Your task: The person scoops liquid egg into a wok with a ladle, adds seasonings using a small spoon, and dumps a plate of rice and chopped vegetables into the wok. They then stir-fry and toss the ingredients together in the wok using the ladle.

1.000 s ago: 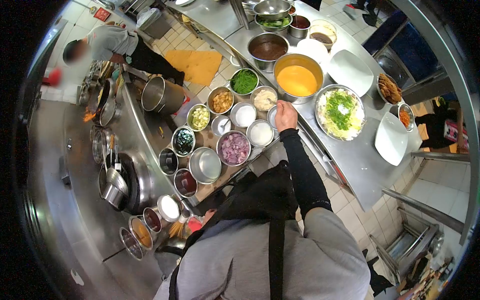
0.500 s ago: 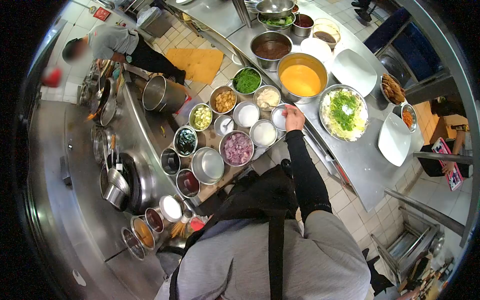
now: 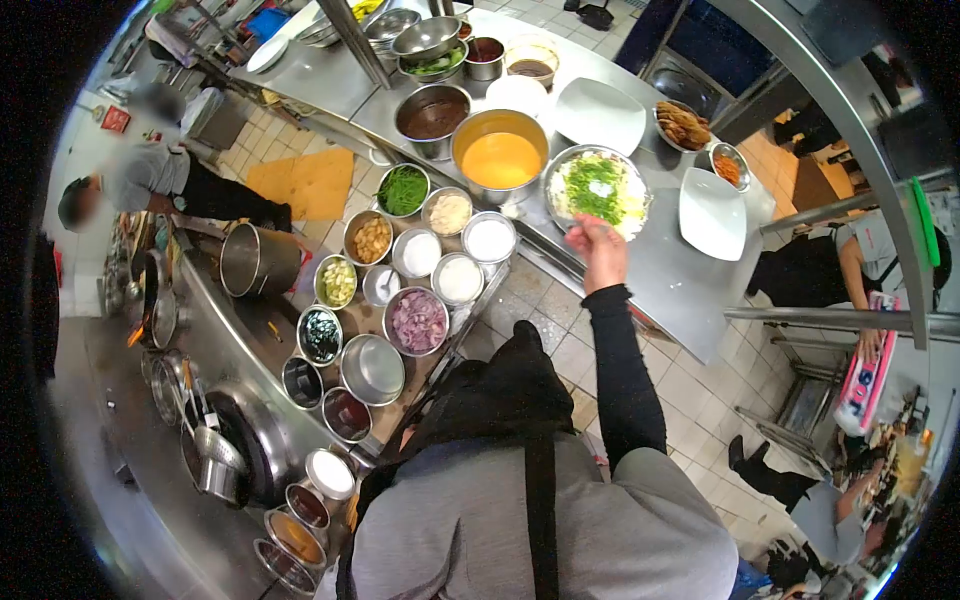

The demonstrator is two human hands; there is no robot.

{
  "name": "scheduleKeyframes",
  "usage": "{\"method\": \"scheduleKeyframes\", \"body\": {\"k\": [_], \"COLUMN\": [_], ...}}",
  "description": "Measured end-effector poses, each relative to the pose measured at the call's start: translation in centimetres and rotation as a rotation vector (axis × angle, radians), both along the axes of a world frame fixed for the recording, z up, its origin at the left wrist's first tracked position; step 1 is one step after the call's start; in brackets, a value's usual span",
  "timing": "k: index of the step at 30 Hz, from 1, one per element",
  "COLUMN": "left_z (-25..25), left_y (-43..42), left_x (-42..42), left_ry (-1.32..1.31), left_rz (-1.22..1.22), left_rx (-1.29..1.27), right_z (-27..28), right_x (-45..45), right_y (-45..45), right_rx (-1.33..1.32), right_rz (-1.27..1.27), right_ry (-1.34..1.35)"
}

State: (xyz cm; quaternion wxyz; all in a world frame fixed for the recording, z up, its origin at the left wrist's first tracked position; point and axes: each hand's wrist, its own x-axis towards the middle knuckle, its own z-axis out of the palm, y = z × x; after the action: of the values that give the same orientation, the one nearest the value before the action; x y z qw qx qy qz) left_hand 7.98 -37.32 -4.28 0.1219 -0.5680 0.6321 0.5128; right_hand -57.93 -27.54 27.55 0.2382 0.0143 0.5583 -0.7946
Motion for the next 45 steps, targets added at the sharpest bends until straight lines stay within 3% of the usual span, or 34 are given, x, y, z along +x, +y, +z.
{"method": "scheduleKeyframes", "body": {"k": [2,5,8,11,13,16,21,24,32,36,45], "left_z": [-0.2,-0.3,1.0,3.9,5.1,6.9,8.2,8.2,6.6,5.5,4.3], "left_y": [-0.3,-0.6,-0.4,0.3,0.7,1.3,2.5,3.0,3.2,2.5,0.5], "left_x": [-0.9,-1.9,-2.3,-2.7,-2.9,-3.6,-2.8,-1.8,0.8,1.2,-2.3], "left_ry": [-0.002,0.01,0.025,0.034,0.041,0.047,0.036,0.025,0.008,0.012,0.027], "left_rz": [0.002,0.009,0.043,0.107,0.144,0.184,0.216,0.225,0.212,0.183,0.01], "left_rx": [0.031,0.064,0.095,0.13,0.149,0.171,0.188,0.191,0.19,0.193,0.239], "right_z": [3.3,8.2,7.6,4.2,2.0,-2.4,-6.8,-7.4,-10.9,-12.3,-1.4], "right_x": [-1.6,-1.6,0.0,4.6,8.8,13.1,15.1,15.2,14.1,13.1,9.0], "right_y": [2.6,5.2,5.2,1.1,-2.2,-6.5,-10.1,-10.6,-9.6,-8.2,-1.2], "right_rx": [0.037,0.976,0.832,0.649,0.538,0.509,0.527,0.515,0.5,0.3,-0.069], "right_rz": [-0.11,-0.332,-0.275,0.013,0.281,0.455,0.417,0.43,0.384,0.302,0.124], "right_ry": [0.157,1.106,0.848,0.848,0.643,0.767,0.99,0.912,0.38,0.111,-0.27]}}
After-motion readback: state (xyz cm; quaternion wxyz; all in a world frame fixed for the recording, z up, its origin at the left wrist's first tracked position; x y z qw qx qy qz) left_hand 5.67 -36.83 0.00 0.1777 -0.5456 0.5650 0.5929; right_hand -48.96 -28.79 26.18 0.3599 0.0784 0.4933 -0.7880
